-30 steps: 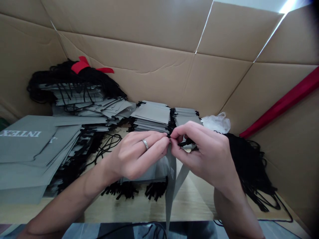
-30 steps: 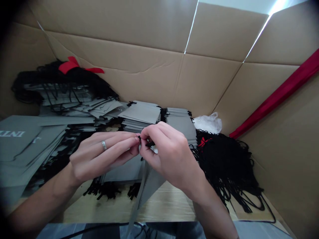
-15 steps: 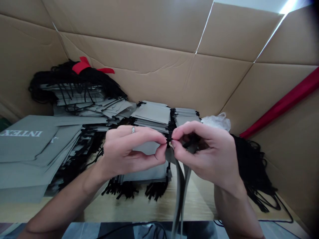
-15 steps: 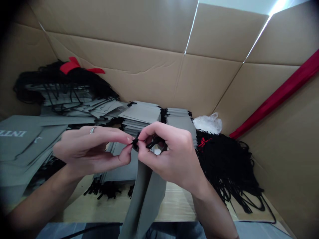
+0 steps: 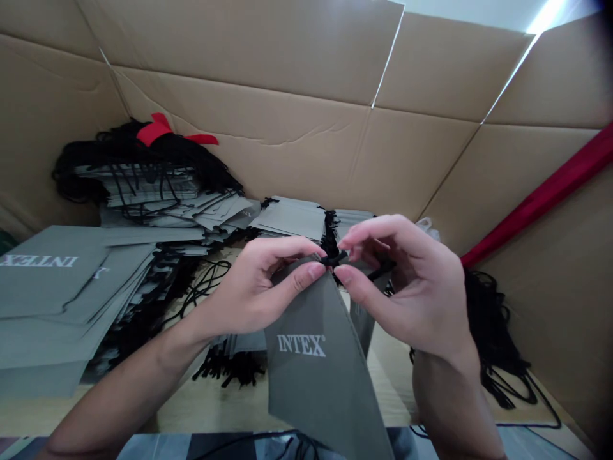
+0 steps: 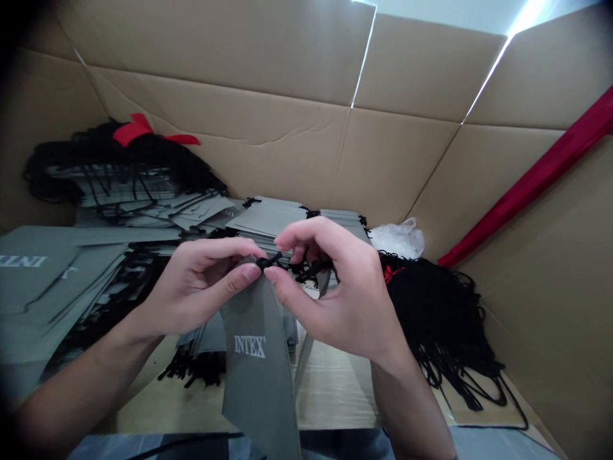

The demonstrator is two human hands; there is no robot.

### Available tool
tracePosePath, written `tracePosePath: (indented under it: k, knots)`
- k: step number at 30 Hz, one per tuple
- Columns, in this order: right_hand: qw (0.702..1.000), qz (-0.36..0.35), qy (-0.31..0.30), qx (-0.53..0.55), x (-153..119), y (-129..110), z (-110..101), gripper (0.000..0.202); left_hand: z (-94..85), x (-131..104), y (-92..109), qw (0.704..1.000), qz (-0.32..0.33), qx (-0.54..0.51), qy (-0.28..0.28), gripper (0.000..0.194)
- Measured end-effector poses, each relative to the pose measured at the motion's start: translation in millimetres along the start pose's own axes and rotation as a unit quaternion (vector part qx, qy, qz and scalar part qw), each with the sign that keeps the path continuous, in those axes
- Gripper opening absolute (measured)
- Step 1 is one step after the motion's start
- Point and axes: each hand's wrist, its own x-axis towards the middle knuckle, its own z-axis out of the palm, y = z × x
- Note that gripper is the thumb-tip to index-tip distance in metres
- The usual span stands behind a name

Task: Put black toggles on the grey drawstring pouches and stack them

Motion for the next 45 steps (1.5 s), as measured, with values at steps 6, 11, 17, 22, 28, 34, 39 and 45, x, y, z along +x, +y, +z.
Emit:
tracePosePath:
  k: [6,11,17,22,28,34,39,45]
  knots:
    - [0.997,0.018,-0.055,0.056,5,9,-8,0.009,-1.9,0,6,0.998,0.025,0.046,-0.022,0.018]
    - [0.998,0.024,-0.040,0.037,3,9,-7,0.008,-4.0,0,6,0.997,0.039,0.063,-0.020,0.014]
    - [0.998,0.019,-0.051,0.027,3,9,-10,0.007,-6.5,1,7,0.997,0.025,0.072,-0.028,0.013]
    - [0.988,-0.027,-0.141,0.060,7,12,-8,0.037,-6.2,1,8,0.997,0.016,0.055,-0.057,0.012]
    - [0.986,-0.036,-0.155,0.048,6,12,-6,0.016,-6.5,1,10,0.992,0.033,0.102,-0.062,0.015]
    - [0.983,-0.010,-0.136,0.123,5,11,0,0.011,-10.1,2,13,0.992,0.071,0.070,-0.072,0.013]
    - [0.975,0.004,-0.112,0.194,6,11,6,0.016,-14.3,-1,18,0.996,0.062,0.027,-0.058,0.012]
    - [0.977,-0.027,-0.138,0.159,6,10,6,0.020,-12.5,-3,26,0.992,0.053,0.103,-0.049,0.012]
